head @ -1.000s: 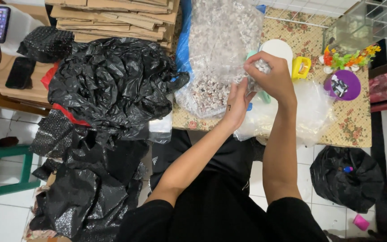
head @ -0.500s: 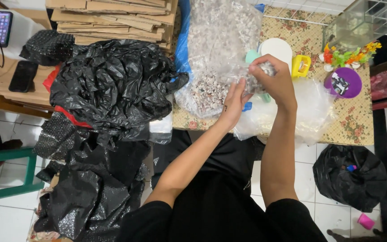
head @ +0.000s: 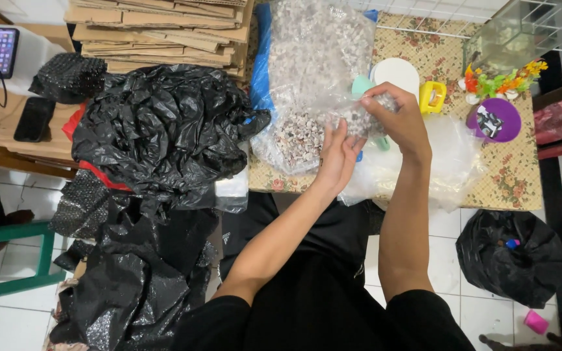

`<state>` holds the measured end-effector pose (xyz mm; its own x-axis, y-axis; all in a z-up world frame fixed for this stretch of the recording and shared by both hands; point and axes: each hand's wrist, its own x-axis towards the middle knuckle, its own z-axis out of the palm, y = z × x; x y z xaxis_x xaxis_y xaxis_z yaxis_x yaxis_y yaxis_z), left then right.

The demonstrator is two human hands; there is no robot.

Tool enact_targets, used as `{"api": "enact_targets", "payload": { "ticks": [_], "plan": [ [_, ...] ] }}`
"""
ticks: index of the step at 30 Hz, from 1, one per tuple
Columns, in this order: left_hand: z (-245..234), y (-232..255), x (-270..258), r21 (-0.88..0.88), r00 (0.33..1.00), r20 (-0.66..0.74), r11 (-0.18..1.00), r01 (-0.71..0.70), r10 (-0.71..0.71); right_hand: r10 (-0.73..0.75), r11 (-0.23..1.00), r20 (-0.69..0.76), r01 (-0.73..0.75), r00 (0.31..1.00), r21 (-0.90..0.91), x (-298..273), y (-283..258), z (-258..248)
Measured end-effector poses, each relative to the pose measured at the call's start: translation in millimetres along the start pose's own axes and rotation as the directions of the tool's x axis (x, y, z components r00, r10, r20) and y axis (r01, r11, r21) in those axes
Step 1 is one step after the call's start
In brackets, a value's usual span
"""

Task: The person scoops small white granules from a large plastic bag into a smaller clear plastic bag using a light blue scoop. They then place the filled bag onto a digital scale to weigh the contents.

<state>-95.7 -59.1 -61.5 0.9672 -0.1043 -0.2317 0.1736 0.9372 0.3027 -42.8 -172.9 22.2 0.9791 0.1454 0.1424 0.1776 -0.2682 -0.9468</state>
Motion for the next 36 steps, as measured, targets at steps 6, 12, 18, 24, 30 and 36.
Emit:
{"api": "enact_targets", "payload": {
  "ticks": [6, 12, 18, 24, 30, 36],
  "plan": [
    [-2.1, -9.5, 5.7, -0.152, 0.999, 0.033, 0.988, 0.016, -0.011, -0.063, 0.991, 0.002, 0.063, 0.998, -0.115, 5.6, -10.1, 4.3],
    [4.3, -8.4, -0.5, -0.026, 1.000, -0.003, 1.000, -0.015, 0.015, -0.068, 0.981, 0.012, 0.069, 0.998, -0.180, 6.3, -9.7, 3.6],
    [32.7, 10.5, -17.6, 0.099, 0.999, -0.023, 0.994, -0.037, 0.040, 0.016, 0.996, -0.050, -0.021, 0.999, -0.090, -3.3, 3.3, 4.0],
    [46.8, 24.1, -23.5, 0.387, 0.998, -0.038, 0.921, -0.038, 0.057, 0.037, 0.999, -0.079, -0.038, 0.996, -0.010, -10.9, 9.0, 5.2],
    [40.9, 18.6, -20.3, 0.559, 0.993, -0.033, 0.826, -0.076, 0.115, 0.023, 0.999, -0.095, -0.019, 0.995, 0.037, -8.8, 25.5, -0.6],
    [87.7, 59.5, -38.0, 0.852, 0.988, 0.100, 0.502, -0.147, 0.120, -0.119, 0.993, -0.035, 0.119, 0.992, 0.002, -9.6, 0.7, -4.2]
  ]
}}
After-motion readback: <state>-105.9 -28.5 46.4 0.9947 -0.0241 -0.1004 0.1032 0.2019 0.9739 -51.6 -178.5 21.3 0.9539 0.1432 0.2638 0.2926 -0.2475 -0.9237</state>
